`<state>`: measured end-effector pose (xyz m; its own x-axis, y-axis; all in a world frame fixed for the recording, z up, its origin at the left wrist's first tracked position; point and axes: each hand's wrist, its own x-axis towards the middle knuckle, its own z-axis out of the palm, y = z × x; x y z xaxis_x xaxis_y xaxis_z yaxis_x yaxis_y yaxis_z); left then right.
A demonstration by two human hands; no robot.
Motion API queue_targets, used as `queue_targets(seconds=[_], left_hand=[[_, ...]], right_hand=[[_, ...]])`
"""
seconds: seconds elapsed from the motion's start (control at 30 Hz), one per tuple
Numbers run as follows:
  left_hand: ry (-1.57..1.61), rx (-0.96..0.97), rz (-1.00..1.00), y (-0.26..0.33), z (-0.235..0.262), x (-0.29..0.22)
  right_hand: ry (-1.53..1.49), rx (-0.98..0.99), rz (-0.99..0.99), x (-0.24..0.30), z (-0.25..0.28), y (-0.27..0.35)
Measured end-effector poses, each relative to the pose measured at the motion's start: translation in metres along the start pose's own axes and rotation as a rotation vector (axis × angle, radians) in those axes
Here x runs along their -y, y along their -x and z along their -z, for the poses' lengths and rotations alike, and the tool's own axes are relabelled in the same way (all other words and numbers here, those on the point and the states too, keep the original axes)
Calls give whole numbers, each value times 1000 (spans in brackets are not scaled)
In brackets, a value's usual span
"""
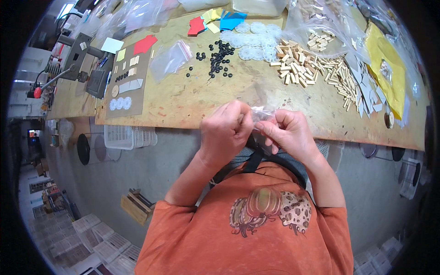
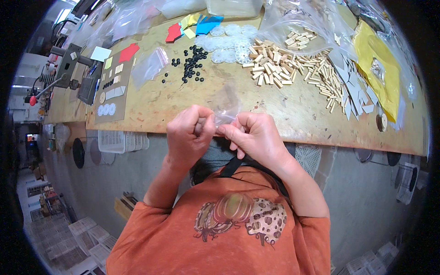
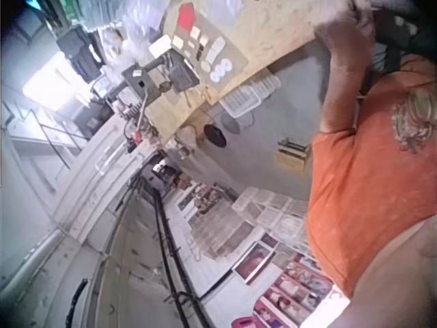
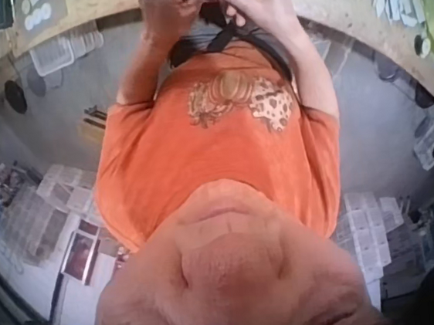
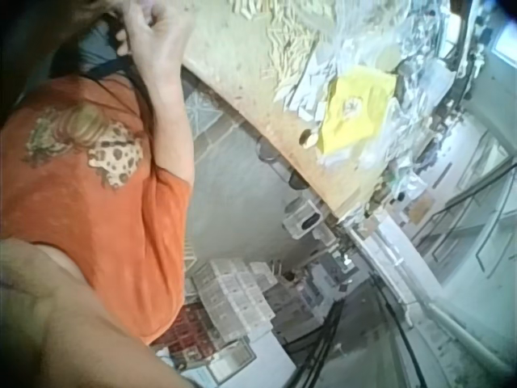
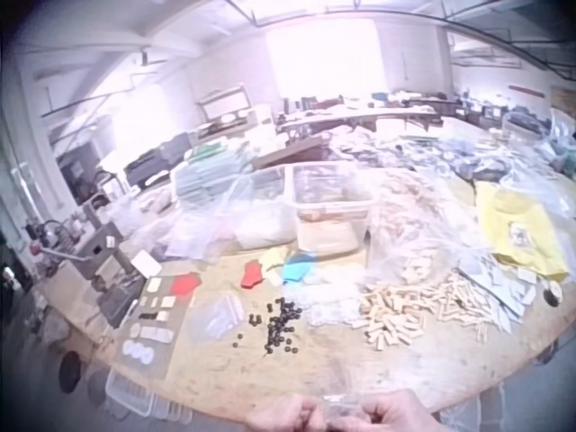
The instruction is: The person assembles small craft kits by placing colored foam pieces, black beads, wooden dowels, and white plastic pieces into small clear plastic bags. The person handles each item individually and seals the bags on a cluttered workbench.
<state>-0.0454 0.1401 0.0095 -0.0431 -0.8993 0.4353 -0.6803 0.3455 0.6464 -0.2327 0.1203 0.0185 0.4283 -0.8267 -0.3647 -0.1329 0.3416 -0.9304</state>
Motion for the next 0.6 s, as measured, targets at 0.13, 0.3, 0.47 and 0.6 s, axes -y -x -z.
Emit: queue_targets(seconds=[0.13,0.3,0.47,0.6], left_hand=[[24,57,-281,-1,9,12],[-30,306,-325,3,27,8],[18,221,-367,10,36,19],[231,378,-404,2,61,17]], right_hand=[[-25,-2,-11,-3,-3,0],[-173,69,-120,9,11,-5],[539,-143,864,29,2,6],[1015,60,850,36,-7,22]])
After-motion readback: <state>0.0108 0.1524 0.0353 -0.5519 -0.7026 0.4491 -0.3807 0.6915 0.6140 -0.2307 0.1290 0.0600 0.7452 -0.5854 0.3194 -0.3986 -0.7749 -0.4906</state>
